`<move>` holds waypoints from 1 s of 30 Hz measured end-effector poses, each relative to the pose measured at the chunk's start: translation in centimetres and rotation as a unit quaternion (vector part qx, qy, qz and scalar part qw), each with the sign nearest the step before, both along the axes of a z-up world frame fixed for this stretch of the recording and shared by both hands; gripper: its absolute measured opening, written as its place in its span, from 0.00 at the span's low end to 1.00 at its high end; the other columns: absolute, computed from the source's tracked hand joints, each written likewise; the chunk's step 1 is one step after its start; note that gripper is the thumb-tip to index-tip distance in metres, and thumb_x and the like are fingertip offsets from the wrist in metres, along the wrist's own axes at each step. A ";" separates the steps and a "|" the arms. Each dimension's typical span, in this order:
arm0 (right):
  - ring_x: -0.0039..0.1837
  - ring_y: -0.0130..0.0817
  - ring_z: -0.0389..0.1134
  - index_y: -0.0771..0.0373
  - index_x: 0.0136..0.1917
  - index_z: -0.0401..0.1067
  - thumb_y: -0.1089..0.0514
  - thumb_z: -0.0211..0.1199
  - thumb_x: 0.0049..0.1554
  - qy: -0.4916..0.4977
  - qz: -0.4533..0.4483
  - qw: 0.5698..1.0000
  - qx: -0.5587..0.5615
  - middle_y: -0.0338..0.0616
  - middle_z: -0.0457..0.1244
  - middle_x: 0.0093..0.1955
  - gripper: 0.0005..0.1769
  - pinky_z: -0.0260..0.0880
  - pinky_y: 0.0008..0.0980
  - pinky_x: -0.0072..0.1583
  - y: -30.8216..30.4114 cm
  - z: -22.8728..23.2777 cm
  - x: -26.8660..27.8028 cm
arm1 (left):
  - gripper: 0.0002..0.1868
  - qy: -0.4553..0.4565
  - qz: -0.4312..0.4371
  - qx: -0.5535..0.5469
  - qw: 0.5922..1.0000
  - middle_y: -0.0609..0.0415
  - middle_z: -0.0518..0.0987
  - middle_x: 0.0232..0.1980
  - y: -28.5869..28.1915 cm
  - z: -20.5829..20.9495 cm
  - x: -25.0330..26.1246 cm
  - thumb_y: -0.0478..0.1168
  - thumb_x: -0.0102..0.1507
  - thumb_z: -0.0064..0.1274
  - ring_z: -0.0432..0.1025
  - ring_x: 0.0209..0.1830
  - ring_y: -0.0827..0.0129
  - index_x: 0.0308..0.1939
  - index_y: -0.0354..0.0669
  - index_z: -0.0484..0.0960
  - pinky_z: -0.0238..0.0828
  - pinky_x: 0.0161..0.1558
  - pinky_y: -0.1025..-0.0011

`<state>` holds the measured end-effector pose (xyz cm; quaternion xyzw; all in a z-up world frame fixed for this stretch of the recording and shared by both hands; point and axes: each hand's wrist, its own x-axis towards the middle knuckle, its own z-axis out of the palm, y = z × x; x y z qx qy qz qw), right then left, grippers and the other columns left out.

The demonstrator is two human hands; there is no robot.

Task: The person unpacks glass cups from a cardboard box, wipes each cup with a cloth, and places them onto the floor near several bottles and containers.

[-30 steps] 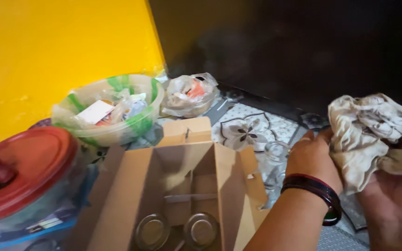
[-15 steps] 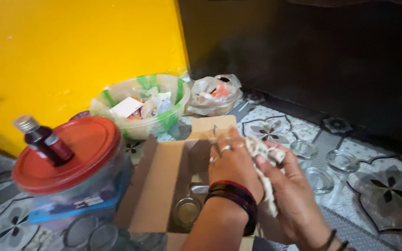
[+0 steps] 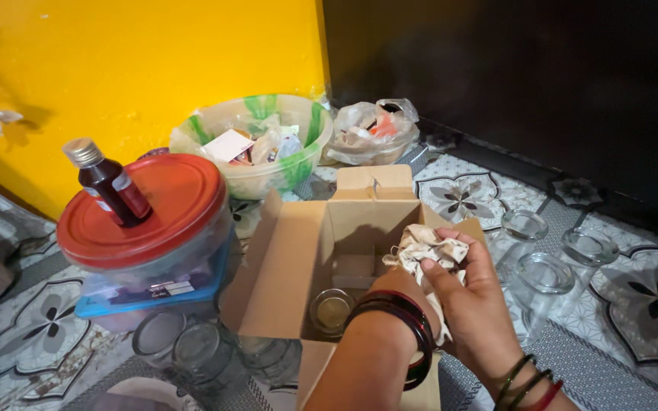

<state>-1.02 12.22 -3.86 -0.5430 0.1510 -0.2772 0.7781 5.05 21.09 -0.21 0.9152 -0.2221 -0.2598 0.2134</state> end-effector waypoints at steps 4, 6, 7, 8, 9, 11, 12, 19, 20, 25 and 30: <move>0.48 0.26 0.68 0.58 0.66 0.65 0.69 0.59 0.58 -0.006 0.003 1.000 -0.011 0.43 0.67 0.53 0.23 0.70 0.26 0.46 0.1 -0.1 -0.1 | 0.26 -0.004 -0.004 -0.002 1.000 0.36 0.79 0.57 0.0 -1.3 0.6 0.43 0.55 0.61 0.74 0.59 0.46 0.56 0.40 0.80 0.72 0.59 0.58; 0.47 0.27 0.67 0.57 0.66 0.65 0.68 0.59 0.59 0.011 0.003 1.000 0.001 0.43 0.68 0.53 0.23 0.68 0.27 0.43 0.1 -0.1 -0.2 | 0.23 -0.016 0.003 -0.007 1.000 0.36 0.82 0.54 0.3 -1.4 0.9 0.43 0.54 0.61 0.77 0.57 0.48 0.53 0.40 0.85 0.74 0.58 0.58; 0.46 0.28 0.66 0.56 0.66 0.65 0.68 0.59 0.59 0.019 0.003 1.000 0.007 0.44 0.68 0.53 0.23 0.67 0.28 0.42 0.1 -0.2 -0.2 | 0.22 -0.025 0.009 -0.008 1.000 0.36 0.82 0.52 0.5 -1.2 1.0 0.43 0.54 0.63 0.78 0.56 0.48 0.50 0.39 0.86 0.75 0.57 0.58; 0.47 0.28 0.67 0.56 0.66 0.65 0.68 0.58 0.59 0.016 -0.001 1.000 0.016 0.44 0.68 0.53 0.23 0.69 0.28 0.43 0.1 -0.2 -0.1 | 0.23 -0.026 -0.007 -0.010 1.000 0.37 0.82 0.53 0.7 -0.9 1.0 0.44 0.53 0.63 0.77 0.56 0.48 0.51 0.40 0.85 0.75 0.57 0.59; 0.48 0.28 0.68 0.56 0.66 0.65 0.68 0.58 0.58 0.013 -0.005 1.000 0.024 0.43 0.68 0.53 0.23 0.70 0.28 0.45 0.0 -0.2 0.0 | 0.25 -0.028 -0.024 -0.012 0.999 0.37 0.81 0.53 0.9 -0.5 1.0 0.45 0.52 0.64 0.77 0.56 0.48 0.52 0.40 0.84 0.74 0.58 0.59; 0.49 0.28 0.69 0.55 0.66 0.64 0.68 0.57 0.59 0.000 -0.003 0.999 0.037 0.44 0.67 0.54 0.23 0.71 0.27 0.46 -0.1 -0.3 0.2 | 0.26 -0.027 -0.018 -0.021 0.999 0.39 0.81 0.54 1.0 0.3 0.4 0.46 0.51 0.65 0.78 0.55 0.49 0.52 0.42 0.84 0.74 0.58 0.59; 0.49 0.28 0.69 0.56 0.66 0.64 0.68 0.57 0.59 -0.009 0.002 0.999 0.041 0.44 0.67 0.54 0.23 0.71 0.27 0.47 -0.2 -0.4 0.2 | 0.26 -0.026 0.004 -0.030 0.999 0.40 0.82 0.53 1.0 0.7 0.1 0.45 0.50 0.65 0.78 0.55 0.50 0.51 0.43 0.84 0.74 0.58 0.60; 0.49 0.31 0.69 0.46 0.68 0.61 0.67 0.54 0.59 0.016 -0.012 0.993 0.116 0.44 0.65 0.56 0.26 0.73 0.32 0.44 -0.6 0.7 -0.1 | 0.26 -0.013 0.066 -0.057 0.996 0.43 0.84 0.51 1.7 3.1 -1.1 0.49 0.49 0.65 0.79 0.53 0.51 0.50 0.48 0.85 0.75 0.57 0.62; 0.50 0.31 0.69 0.46 0.68 0.61 0.67 0.54 0.59 0.011 -0.011 0.993 0.117 0.44 0.65 0.57 0.27 0.73 0.32 0.44 -0.5 0.8 -0.1 | 0.26 -0.019 0.056 -0.053 0.997 0.43 0.84 0.51 1.7 3.3 -1.0 0.50 0.49 0.64 0.79 0.53 0.51 0.50 0.48 0.86 0.75 0.57 0.61; 0.49 0.32 0.68 0.46 0.70 0.61 0.67 0.55 0.60 0.041 -0.026 0.996 0.069 0.44 0.65 0.59 0.27 0.70 0.33 0.40 -0.7 0.3 0.0 | 0.26 -0.080 0.010 0.012 0.997 0.41 0.83 0.51 1.0 4.4 0.3 0.54 0.51 0.63 0.77 0.53 0.47 0.50 0.49 0.87 0.74 0.56 0.57; 0.49 0.34 0.68 0.45 0.71 0.62 0.66 0.54 0.60 0.013 0.006 0.989 0.146 0.46 0.65 0.58 0.28 0.72 0.32 0.42 -1.1 0.5 -0.2 | 0.24 -0.174 -0.024 -0.035 0.984 0.44 0.85 0.47 1.9 9.1 1.9 0.59 0.51 0.59 0.80 0.48 0.53 0.39 0.45 0.89 0.75 0.54 0.61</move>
